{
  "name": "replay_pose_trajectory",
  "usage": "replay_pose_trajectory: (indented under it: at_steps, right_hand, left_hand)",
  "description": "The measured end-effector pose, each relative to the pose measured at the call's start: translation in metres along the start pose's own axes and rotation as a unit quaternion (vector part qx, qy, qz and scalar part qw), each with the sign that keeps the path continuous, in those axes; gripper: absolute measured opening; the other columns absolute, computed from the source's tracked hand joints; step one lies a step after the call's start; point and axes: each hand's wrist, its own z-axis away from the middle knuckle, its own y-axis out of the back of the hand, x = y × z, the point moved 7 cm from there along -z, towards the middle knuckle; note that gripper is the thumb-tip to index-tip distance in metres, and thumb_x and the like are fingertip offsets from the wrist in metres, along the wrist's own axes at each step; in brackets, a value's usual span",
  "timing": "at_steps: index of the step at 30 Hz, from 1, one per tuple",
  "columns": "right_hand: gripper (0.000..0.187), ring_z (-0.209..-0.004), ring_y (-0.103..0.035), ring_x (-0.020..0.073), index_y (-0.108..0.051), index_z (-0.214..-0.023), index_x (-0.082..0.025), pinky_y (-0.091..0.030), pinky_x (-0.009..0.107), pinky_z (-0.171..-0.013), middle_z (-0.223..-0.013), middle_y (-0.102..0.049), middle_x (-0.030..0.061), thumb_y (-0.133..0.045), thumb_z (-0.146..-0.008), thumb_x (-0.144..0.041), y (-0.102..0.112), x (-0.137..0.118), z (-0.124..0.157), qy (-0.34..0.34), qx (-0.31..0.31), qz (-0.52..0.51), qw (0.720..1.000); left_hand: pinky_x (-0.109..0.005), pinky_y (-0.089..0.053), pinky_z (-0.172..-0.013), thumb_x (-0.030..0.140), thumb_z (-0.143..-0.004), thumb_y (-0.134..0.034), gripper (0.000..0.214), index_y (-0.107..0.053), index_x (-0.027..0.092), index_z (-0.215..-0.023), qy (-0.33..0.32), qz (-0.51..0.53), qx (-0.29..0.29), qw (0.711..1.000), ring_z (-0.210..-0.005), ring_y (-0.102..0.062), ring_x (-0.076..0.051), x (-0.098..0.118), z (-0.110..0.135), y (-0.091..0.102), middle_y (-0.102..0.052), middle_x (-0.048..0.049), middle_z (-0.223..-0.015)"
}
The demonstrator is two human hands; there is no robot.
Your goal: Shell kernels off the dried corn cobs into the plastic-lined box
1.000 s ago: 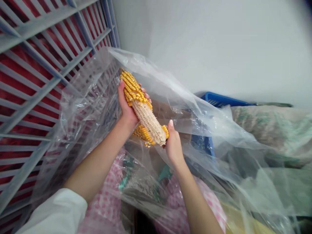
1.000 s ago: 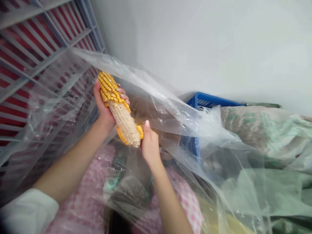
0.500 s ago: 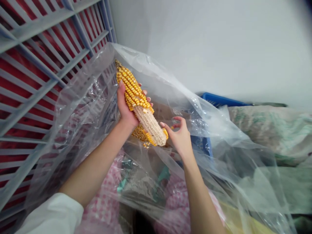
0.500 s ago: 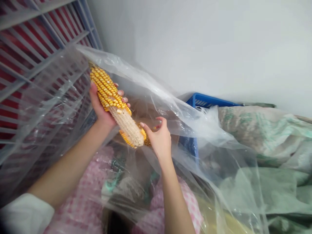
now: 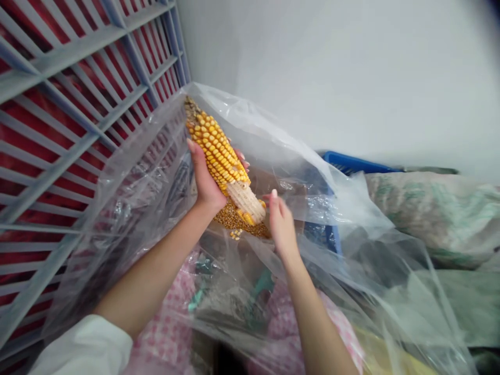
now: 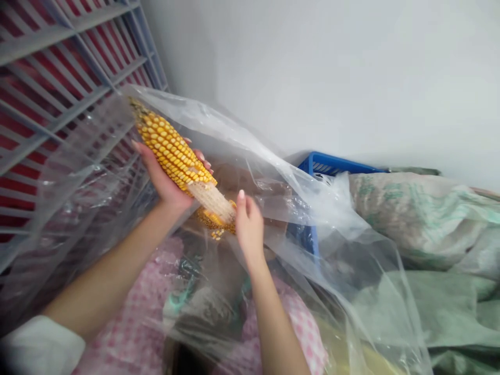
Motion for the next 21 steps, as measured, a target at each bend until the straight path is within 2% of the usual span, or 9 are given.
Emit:
replay_pose_trajectory:
  at_steps: [1,2,3,5,9,13,15,19,21]
  right_hand:
    - [0.048,-0.066,-0.049,0.0108,-0.058,-0.091,-0.018,-0.037,0.021,-0.056,-0.088,-0.058,0.0064,-0.042,-0.077,-0.061,0.012,-0.015,0.003,0.088,0.076,0.070,0.991]
    - [0.044,-0.074,-0.051,0.0127,-0.058,-0.093,-0.018,-0.039,0.023,-0.062,-0.091,-0.057,0.0063,-0.047,-0.077,-0.057,0.017,-0.028,0.009,0.161,0.119,0.131,0.971]
    - [0.041,-0.078,-0.052,0.0137,-0.058,-0.096,-0.019,-0.040,0.024,-0.066,-0.091,-0.057,0.0058,-0.051,-0.076,-0.054,0.017,-0.038,0.013,0.214,0.128,0.176,0.952]
    - [0.036,-0.078,-0.053,0.0133,-0.057,-0.098,-0.019,-0.040,0.024,-0.067,-0.086,-0.057,0.0035,-0.055,-0.076,-0.048,0.008,-0.046,0.018,0.260,0.075,0.207,0.940]
    - [0.026,-0.076,-0.054,0.0120,-0.057,-0.097,-0.020,-0.041,0.023,-0.066,-0.083,-0.058,0.0010,-0.048,-0.082,-0.040,0.002,-0.038,0.013,0.202,-0.007,0.147,0.968]
    - [0.025,-0.077,-0.055,0.0115,-0.057,-0.095,-0.018,-0.040,0.021,-0.065,-0.086,-0.059,0.0020,-0.042,-0.085,-0.036,0.017,-0.035,0.009,0.157,0.047,0.083,0.983]
    - [0.026,-0.075,-0.053,0.0109,-0.056,-0.095,-0.019,-0.039,0.021,-0.065,-0.084,-0.058,0.0014,-0.043,-0.085,-0.039,0.019,-0.039,0.011,0.180,0.059,0.111,0.976]
    - [0.026,-0.064,-0.047,0.0094,-0.052,-0.082,-0.018,-0.035,0.021,-0.060,-0.071,-0.052,-0.0016,-0.050,-0.080,-0.044,0.002,-0.042,0.017,0.231,0.013,0.246,0.941]
    - [0.026,-0.061,-0.045,0.0087,-0.050,-0.076,-0.018,-0.033,0.021,-0.058,-0.068,-0.049,-0.0019,-0.047,-0.083,-0.042,-0.004,-0.043,0.020,0.255,-0.003,0.278,0.926]
  left_hand:
    - [-0.027,-0.045,-0.050,0.072,-0.072,-0.033,0.057,-0.053,0.020,-0.082,-0.008,-0.006,-0.004,1.000,-0.054,-0.057,-0.016,-0.002,0.001,0.001,-0.057,-0.0019,-0.060]
    - [-0.027,-0.045,-0.051,0.071,-0.071,-0.037,0.055,-0.053,0.020,-0.081,-0.011,-0.014,-0.006,1.000,-0.055,-0.058,-0.016,-0.005,0.002,0.001,-0.057,-0.0018,-0.061]
    - [-0.026,-0.046,-0.052,0.069,-0.070,-0.040,0.053,-0.053,0.019,-0.081,-0.009,-0.021,-0.009,1.000,-0.057,-0.059,-0.016,-0.008,0.003,0.001,-0.058,-0.0018,-0.061]
    - [-0.026,-0.047,-0.054,0.067,-0.069,-0.045,0.050,-0.053,0.018,-0.080,0.015,-0.025,-0.016,0.999,-0.064,-0.061,-0.017,-0.018,0.008,-0.001,-0.058,-0.0021,-0.061]
    - [-0.026,-0.048,-0.057,0.067,-0.070,-0.042,0.049,-0.051,0.019,-0.080,0.078,-0.008,-0.024,0.997,-0.072,-0.063,-0.019,-0.031,0.015,-0.007,-0.058,-0.0014,-0.061]
    - [-0.027,-0.048,-0.056,0.068,-0.071,-0.038,0.051,-0.051,0.019,-0.080,0.089,-0.028,-0.010,0.996,-0.071,-0.063,-0.020,-0.030,0.015,-0.006,-0.057,-0.0012,-0.061]
    - [-0.027,-0.049,-0.056,0.068,-0.072,-0.036,0.052,-0.051,0.019,-0.080,0.099,-0.036,-0.010,0.994,-0.072,-0.063,-0.020,-0.032,0.016,-0.006,-0.058,-0.0020,-0.062]
    - [-0.027,-0.050,-0.056,0.065,-0.073,-0.038,0.049,-0.054,0.019,-0.082,0.117,-0.011,-0.050,0.992,-0.074,-0.064,-0.020,-0.037,0.020,-0.012,-0.061,-0.0028,-0.066]
    - [-0.026,-0.050,-0.057,0.063,-0.075,-0.038,0.048,-0.055,0.019,-0.082,0.127,0.006,-0.061,0.990,-0.074,-0.064,-0.019,-0.040,0.023,-0.014,-0.061,-0.0028,-0.066]
